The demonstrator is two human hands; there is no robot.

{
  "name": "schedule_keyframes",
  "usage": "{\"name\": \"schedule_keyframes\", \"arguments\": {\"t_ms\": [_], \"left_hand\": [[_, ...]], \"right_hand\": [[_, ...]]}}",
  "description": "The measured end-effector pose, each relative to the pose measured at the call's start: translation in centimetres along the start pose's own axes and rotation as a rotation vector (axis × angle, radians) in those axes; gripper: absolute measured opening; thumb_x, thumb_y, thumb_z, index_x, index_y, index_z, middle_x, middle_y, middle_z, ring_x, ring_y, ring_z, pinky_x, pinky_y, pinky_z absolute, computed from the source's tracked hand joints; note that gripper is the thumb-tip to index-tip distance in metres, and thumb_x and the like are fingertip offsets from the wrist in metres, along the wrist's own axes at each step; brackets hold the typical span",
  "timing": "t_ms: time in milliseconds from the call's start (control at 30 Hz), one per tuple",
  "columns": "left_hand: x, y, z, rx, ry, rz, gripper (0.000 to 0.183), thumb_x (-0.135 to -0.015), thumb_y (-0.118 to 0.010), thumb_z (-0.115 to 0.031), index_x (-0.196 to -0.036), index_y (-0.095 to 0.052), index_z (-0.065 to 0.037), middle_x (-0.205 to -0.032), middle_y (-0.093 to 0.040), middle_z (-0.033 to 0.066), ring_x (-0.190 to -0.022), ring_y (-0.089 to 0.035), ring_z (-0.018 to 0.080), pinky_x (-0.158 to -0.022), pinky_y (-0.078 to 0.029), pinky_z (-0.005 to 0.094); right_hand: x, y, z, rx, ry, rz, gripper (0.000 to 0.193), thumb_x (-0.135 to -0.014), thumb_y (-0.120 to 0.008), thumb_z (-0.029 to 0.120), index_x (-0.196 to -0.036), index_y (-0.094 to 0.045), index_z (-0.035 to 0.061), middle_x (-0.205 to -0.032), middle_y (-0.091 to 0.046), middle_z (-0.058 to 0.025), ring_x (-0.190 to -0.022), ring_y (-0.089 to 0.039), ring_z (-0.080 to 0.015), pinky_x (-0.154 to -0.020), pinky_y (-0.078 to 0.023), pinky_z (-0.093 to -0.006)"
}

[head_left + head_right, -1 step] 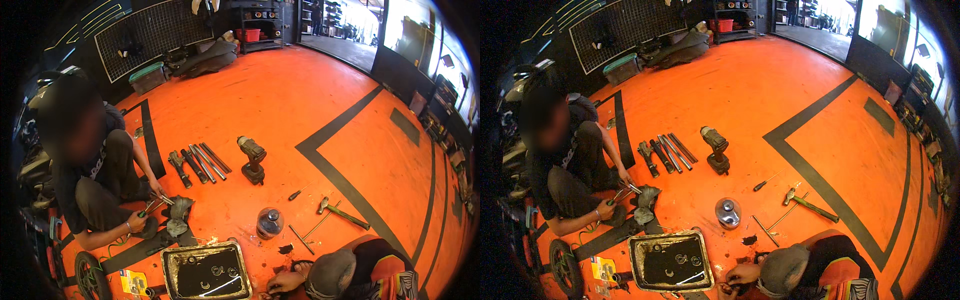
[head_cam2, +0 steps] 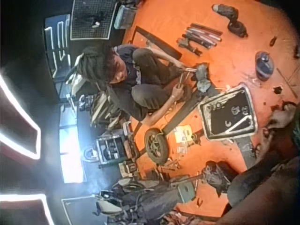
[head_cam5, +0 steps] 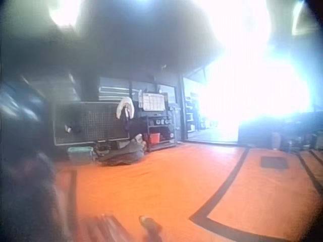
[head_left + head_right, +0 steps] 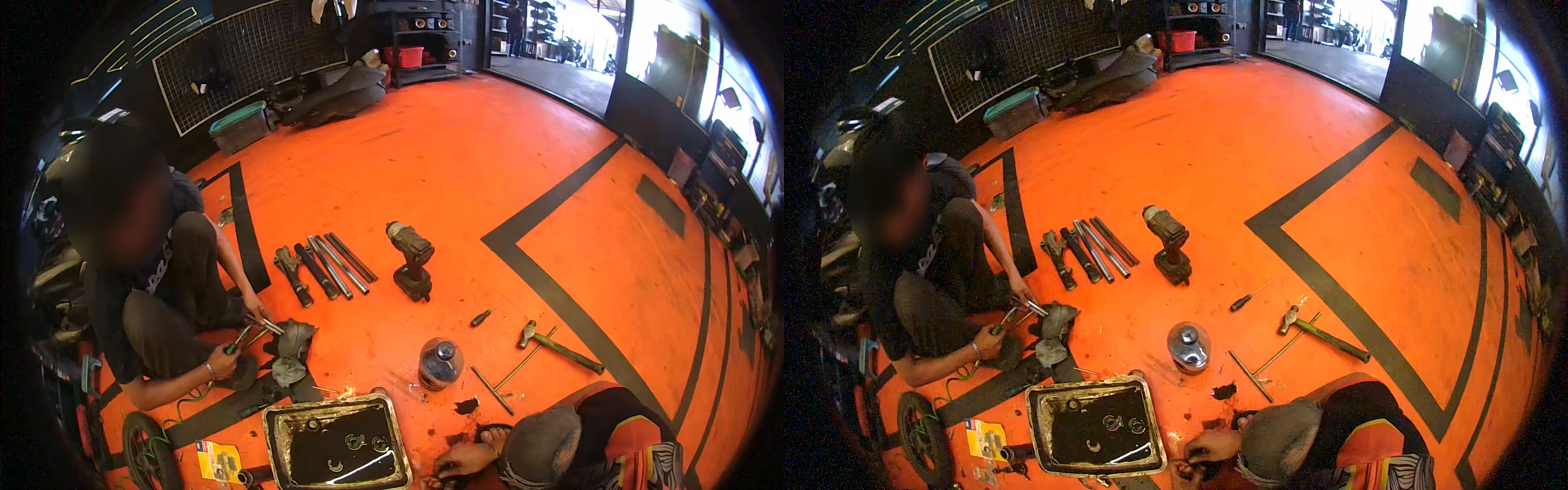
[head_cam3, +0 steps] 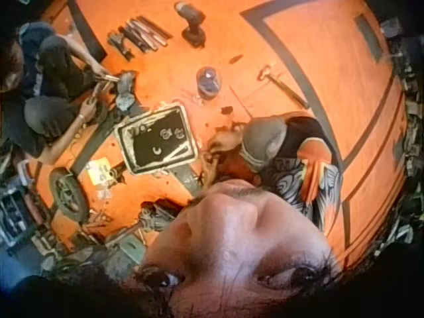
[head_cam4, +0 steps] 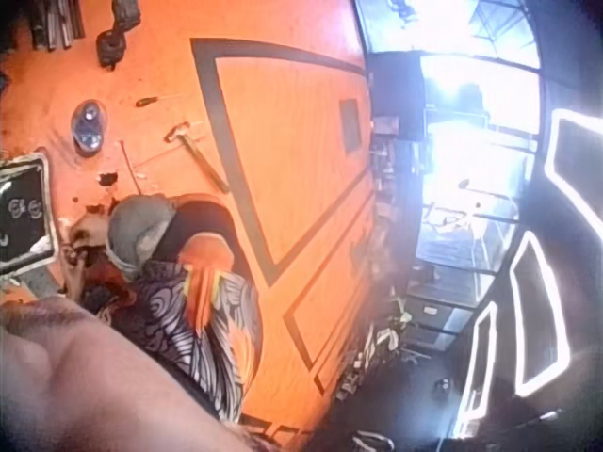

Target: The person cleans oily components in a tray, wipes internal parts with a cloth, and replaces a rubber seal on a front fork assembly. They then insert the fork tube into the housing and secure it using a hammer.

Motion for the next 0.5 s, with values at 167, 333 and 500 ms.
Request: {"name": "schedule_keyframes", "arguments": {"t_ms": [167,333,500], "left_hand": [[0.0,-1.0,0.3,0.019,0.000,0.005,0.029,-0.092,-0.072,-0.015,-0.115,-0.055,-0.009,-0.088,-0.052,-0.0001,-0.075,-0.050,0.0129,-0.064,-0.047,0.0288],[-1.4,1.0,3.3,-0.219,-0.016,-0.095,0.019,-0.098,-0.062,-0.019,-0.106,-0.059,-0.002,-0.098,-0.053,0.0028,-0.089,-0.048,0.0131,-0.079,-0.042,0.0272],[-2.2,-1.9,-0.3,-0.005,0.257,-0.130,0.032,-0.096,-0.069,-0.026,-0.115,-0.056,-0.004,-0.096,-0.052,-0.0004,-0.088,-0.049,0.0116,-0.079,-0.042,0.0255]], "right_hand": [[0.1,-1.4,-4.0,-0.200,-0.097,-0.248,0.027,-0.097,-0.065,0.027,-0.112,-0.065,0.0046,-0.095,-0.070,-0.0103,-0.092,-0.066,-0.0171,-0.081,-0.052,-0.0327],[-0.1,-0.5,-5.6,-0.284,-0.197,-0.211,0.030,-0.090,-0.071,0.017,-0.116,-0.061,0.0050,-0.099,-0.069,-0.0086,-0.095,-0.065,-0.0181,-0.083,-0.053,-0.0329],[0.3,-2.6,-2.5,-0.067,-0.552,-0.012,0.035,-0.084,-0.062,0.003,-0.118,-0.054,0.0043,-0.116,-0.062,-0.0123,-0.103,-0.063,-0.0233,-0.086,-0.052,-0.0349]]}}
Point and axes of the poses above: each hand's wrist, its own x-axis away from the middle knuckle, its own y-axis out of the back of the hand, z = x × y, the point moved 3 cm from there along -x, towards the middle knuckle
